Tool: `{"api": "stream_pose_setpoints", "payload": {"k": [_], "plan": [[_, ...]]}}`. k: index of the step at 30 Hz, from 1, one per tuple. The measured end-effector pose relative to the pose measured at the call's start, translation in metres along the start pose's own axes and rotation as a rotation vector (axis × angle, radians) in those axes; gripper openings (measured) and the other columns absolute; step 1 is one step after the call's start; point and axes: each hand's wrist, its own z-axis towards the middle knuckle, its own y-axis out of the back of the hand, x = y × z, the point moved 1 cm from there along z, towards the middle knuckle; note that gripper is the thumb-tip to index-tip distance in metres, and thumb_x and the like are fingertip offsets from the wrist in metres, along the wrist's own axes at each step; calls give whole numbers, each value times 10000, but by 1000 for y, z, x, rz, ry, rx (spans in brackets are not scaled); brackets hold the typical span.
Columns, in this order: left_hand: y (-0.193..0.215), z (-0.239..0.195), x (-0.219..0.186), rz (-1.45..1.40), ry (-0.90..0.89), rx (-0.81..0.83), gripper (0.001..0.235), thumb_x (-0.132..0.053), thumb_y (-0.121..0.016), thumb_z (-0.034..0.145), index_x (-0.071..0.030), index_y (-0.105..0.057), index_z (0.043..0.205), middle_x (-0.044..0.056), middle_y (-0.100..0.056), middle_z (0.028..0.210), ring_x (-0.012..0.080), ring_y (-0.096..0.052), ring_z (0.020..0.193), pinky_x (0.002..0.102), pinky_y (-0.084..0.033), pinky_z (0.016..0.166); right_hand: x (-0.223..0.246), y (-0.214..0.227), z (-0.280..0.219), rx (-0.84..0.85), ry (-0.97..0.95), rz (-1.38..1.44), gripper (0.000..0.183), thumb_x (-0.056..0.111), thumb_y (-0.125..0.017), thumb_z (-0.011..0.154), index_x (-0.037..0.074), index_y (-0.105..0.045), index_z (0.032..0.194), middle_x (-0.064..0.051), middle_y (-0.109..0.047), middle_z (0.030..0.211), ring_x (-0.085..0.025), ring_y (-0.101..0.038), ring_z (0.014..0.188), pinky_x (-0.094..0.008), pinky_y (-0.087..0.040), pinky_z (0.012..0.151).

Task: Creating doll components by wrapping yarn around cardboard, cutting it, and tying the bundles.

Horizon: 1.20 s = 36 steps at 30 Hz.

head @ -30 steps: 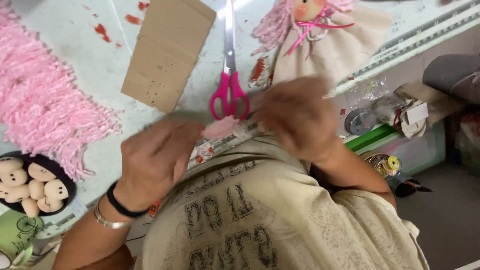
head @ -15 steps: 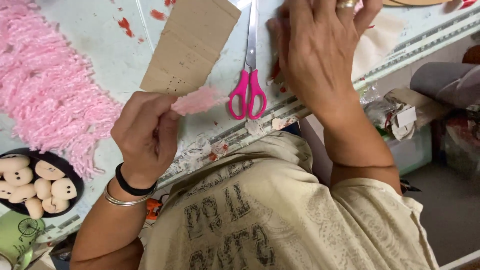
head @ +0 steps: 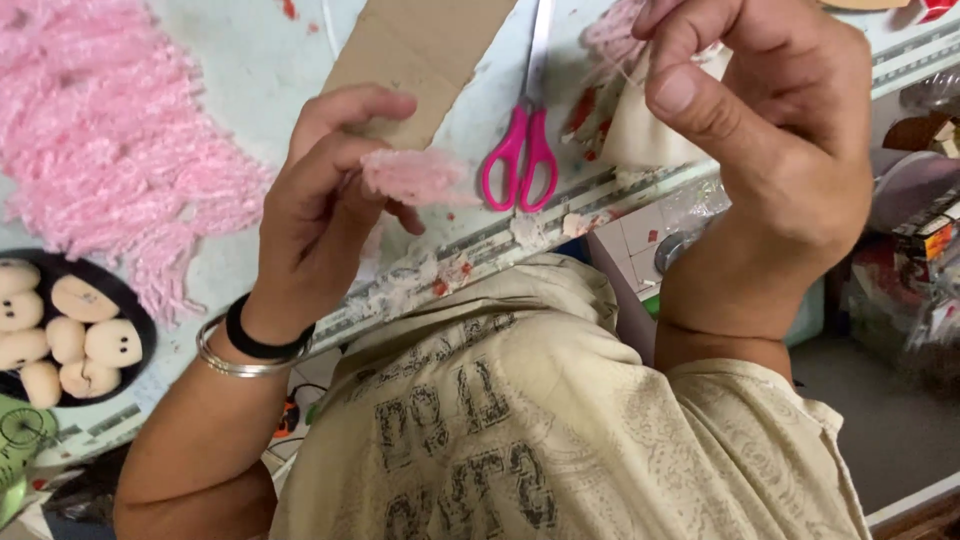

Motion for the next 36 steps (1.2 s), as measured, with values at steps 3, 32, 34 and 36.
{"api": "stream_pose_setpoints", "payload": {"k": [3, 32, 34, 36], "plan": [[2, 1, -4, -75, 37, 6, 280, -226, -391, 1131, -20, -573, 1184, 184, -398, 1480, 204, -631, 1054, 283, -702, 742, 9, -13, 4, 2, -18, 36, 160, 65, -569, 1084, -92, -540, 1067, -226, -579, 1191, -344, -561, 1234, -416, -437, 1179], [-4, -8, -7, -160, 145, 40, 304, -286, -400, 1133, -10, -503, 1211, 73, -450, 1016, 186, -528, 809, 328, -611, 806, -36, 65, -154, 132, -382, -1523, 123, 211, -810, 1179, 99, -800, 1230, -137, -719, 1289, -270, -722, 949, -361, -523, 671], [-4, -10, -7, -163, 194, 46, 298, -270, -404, 1127, -9, -514, 1221, 81, -524, 1040, 190, -600, 851, 320, -610, 838, -34, 53, -134, 19, -215, -1294, 93, 35, -834, 1214, -36, -780, 1240, -214, -676, 1269, -300, -663, 982, -388, -526, 762], [-5, -11, -7, -169, 251, 60, 294, -254, -409, 1122, -8, -526, 1232, 89, -599, 1064, 194, -672, 894, 313, -609, 870, -32, 37, -111, -86, -66, -1058, 101, -140, -852, 1247, -170, -755, 1248, -288, -631, 1249, -328, -604, 1014, -415, -528, 853]]}}
